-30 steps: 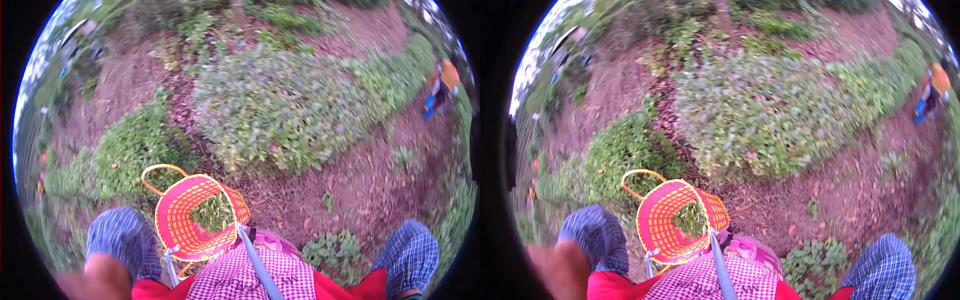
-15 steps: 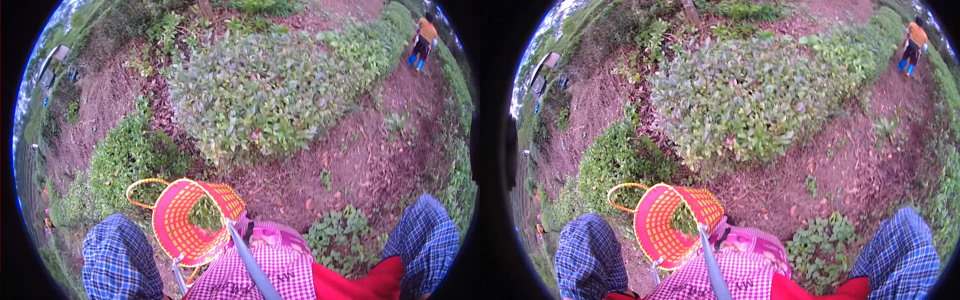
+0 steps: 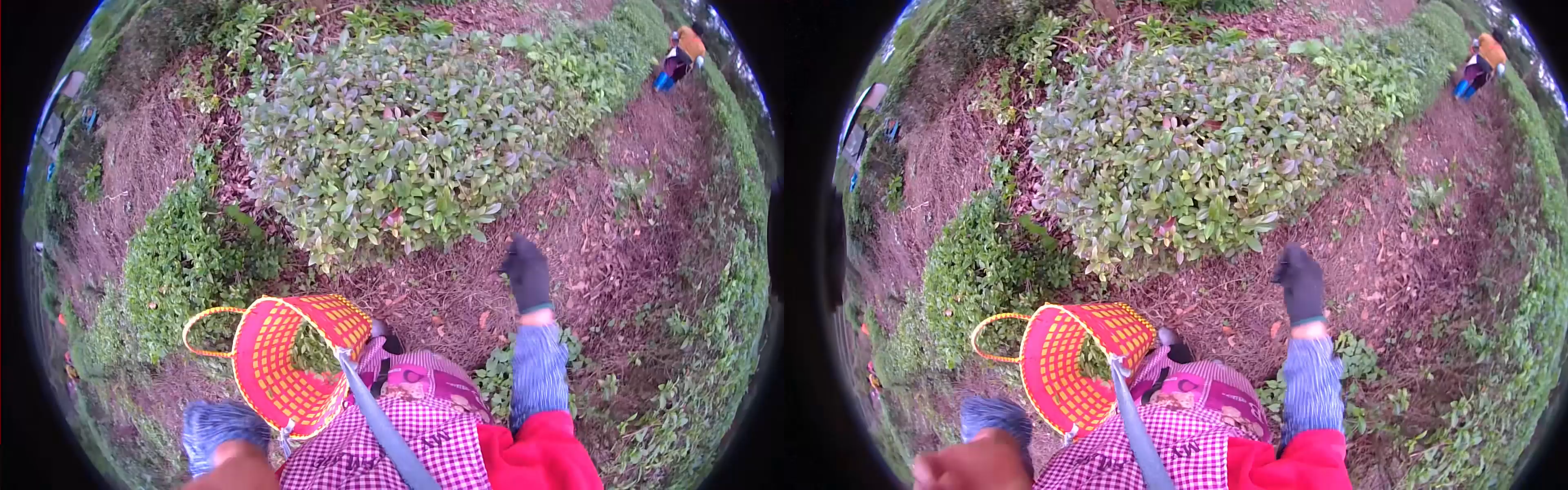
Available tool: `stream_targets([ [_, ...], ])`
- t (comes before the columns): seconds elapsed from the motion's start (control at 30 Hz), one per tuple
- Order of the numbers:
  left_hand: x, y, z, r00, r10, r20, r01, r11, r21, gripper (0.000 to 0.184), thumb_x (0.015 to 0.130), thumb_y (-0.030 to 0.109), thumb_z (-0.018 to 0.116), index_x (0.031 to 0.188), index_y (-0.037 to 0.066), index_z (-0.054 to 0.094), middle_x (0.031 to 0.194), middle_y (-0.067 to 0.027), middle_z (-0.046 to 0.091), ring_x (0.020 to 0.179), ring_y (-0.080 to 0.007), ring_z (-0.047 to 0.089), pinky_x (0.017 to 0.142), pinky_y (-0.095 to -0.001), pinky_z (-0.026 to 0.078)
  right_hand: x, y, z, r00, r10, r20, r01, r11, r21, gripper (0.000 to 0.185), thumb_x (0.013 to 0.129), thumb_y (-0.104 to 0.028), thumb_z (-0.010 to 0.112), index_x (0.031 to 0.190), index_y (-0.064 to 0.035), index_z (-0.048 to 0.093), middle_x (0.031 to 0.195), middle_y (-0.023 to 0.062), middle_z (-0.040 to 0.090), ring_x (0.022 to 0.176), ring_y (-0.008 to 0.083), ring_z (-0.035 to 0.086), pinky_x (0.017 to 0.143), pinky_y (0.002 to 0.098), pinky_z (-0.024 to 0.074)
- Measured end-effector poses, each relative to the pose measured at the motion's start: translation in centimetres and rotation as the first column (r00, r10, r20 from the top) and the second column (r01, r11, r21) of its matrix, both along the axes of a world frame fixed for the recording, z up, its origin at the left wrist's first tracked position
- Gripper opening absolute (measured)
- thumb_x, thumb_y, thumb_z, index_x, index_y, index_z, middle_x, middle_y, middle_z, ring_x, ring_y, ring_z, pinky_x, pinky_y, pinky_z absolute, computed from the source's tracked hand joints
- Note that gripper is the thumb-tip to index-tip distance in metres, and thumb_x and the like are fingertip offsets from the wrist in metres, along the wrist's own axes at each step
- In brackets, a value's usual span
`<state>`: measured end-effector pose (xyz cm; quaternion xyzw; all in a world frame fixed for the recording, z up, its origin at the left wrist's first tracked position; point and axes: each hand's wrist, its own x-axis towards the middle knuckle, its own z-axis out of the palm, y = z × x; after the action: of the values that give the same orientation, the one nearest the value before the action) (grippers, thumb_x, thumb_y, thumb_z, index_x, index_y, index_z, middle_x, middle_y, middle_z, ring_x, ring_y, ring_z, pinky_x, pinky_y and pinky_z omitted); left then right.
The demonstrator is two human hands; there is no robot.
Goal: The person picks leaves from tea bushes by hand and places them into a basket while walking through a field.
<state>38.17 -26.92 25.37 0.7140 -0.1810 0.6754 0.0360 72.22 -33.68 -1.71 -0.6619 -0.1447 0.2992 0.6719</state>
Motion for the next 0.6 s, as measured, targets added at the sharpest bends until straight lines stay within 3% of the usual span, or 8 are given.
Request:
stream_targets([
  [0.03,-0.1,0.2,-1.8,0.970,-0.019,-0.243,-0.028,0.982,-0.186,0.047,0.084,0.044,0.054,0.120,0.012,0.052,0.123,-0.0097,0.051,0.112,-0.0275,0.045,0.092,-0.0444,0.034,1.2,1.6,-4.3,0.967,-0.089,-0.241,0.094,0.996,0.010,0.035,0.085,-0.014,0.054,0.119,-0.0024,0.052,0.072,0.0012,0.056,0.061,0.0085,0.051,0.049,0.0245,0.0421],
  [0.07,1.5,1.3,-5.2,0.985,0.169,-0.044,-0.174,0.957,-0.231,0.020,0.081,0.036,0.055,0.080,0.016,0.059,0.082,0.0030,0.057,0.078,-0.0171,0.050,0.069,-0.0377,0.041,1.3,2.7,-5.1,0.976,-0.043,-0.215,0.055,0.997,0.052,0.040,0.085,-0.017,0.056,0.122,-0.0041,0.049,0.067,0.0000,0.053,0.054,0.0073,0.049,0.045,0.0219,0.0390],
  [0.13,0.5,4.9,-6.9,0.566,0.009,-0.824,-0.186,0.976,-0.117,0.024,0.066,0.023,0.060,0.088,0.019,0.066,0.086,0.0041,0.056,0.081,-0.0202,0.052,0.071,-0.0382,0.041,1.8,4.8,-5.5,0.974,0.085,-0.212,-0.074,0.996,0.056,0.038,0.083,-0.019,0.060,0.117,-0.0034,0.052,0.063,-0.0014,0.052,0.052,0.0079,0.049,0.044,0.0217,0.0386],
  [0.27,0.6,9.5,-18.0,0.373,-0.354,-0.858,-0.454,0.737,-0.501,0.023,0.077,0.020,0.051,0.089,0.010,0.068,0.075,-0.0062,0.060,0.072,-0.0237,0.055,0.072,-0.0378,0.040,1.3,8.7,-3.2,0.970,0.233,-0.071,-0.240,0.961,-0.135,0.034,0.082,-0.021,0.064,0.110,-0.0030,0.058,0.059,-0.0037,0.052,0.048,0.0078,0.047,0.043,0.0217,0.0375],
  [0.43,-1.2,9.9,-26.2,0.208,-0.376,-0.903,-0.491,0.758,-0.429,0.027,0.085,0.018,0.042,0.078,0.007,0.067,0.067,-0.0062,0.061,0.067,-0.0237,0.055,0.071,-0.0388,0.038,1.4,9.6,-8.2,0.980,0.201,0.007,-0.197,0.967,-0.159,0.022,0.083,-0.023,0.063,0.085,-0.0018,0.064,0.060,-0.0023,0.053,0.050,0.0062,0.043,0.046,0.0246,0.0353],
  [0.53,0.1,7.2,-27.6,0.184,-0.375,-0.909,-0.527,0.743,-0.413,0.029,0.085,0.020,0.041,0.074,0.010,0.066,0.067,-0.0053,0.061,0.066,-0.0233,0.052,0.073,-0.0377,0.034,3.6,7.6,-15.1,0.890,0.235,0.390,-0.127,0.951,-0.283,0.023,0.086,-0.027,0.061,0.078,-0.0058,0.058,0.063,-0.0023,0.053,0.049,0.0081,0.044,0.045,0.0256,0.0371],
  [0.57,0.9,6.3,-27.9,0.184,-0.342,-0.922,-0.543,0.746,-0.385,0.029,0.086,0.021,0.041,0.072,0.011,0.065,0.067,-0.0050,0.061,0.065,-0.0230,0.052,0.071,-0.0380,0.034,3.2,7.7,-13.3,0.880,0.256,0.401,-0.153,0.950,-0.271,0.023,0.086,-0.027,0.061,0.078,-0.0058,0.058,0.063,-0.0023,0.053,0.049,0.0081,0.044,0.045,0.0256,0.0371],
  [0.6,1.8,5.2,-28.3,0.185,-0.332,-0.925,-0.548,0.747,-0.377,0.029,0.086,0.021,0.041,0.071,0.012,0.065,0.067,-0.0047,0.061,0.065,-0.0228,0.052,0.070,-0.0383,0.033,2.4,7.0,-11.7,0.989,0.146,0.002,-0.145,0.984,-0.104,0.021,0.087,-0.028,0.060,0.081,-0.0081,0.057,0.063,-0.0022,0.051,0.048,0.0086,0.045,0.044,0.0252,0.0370],
])
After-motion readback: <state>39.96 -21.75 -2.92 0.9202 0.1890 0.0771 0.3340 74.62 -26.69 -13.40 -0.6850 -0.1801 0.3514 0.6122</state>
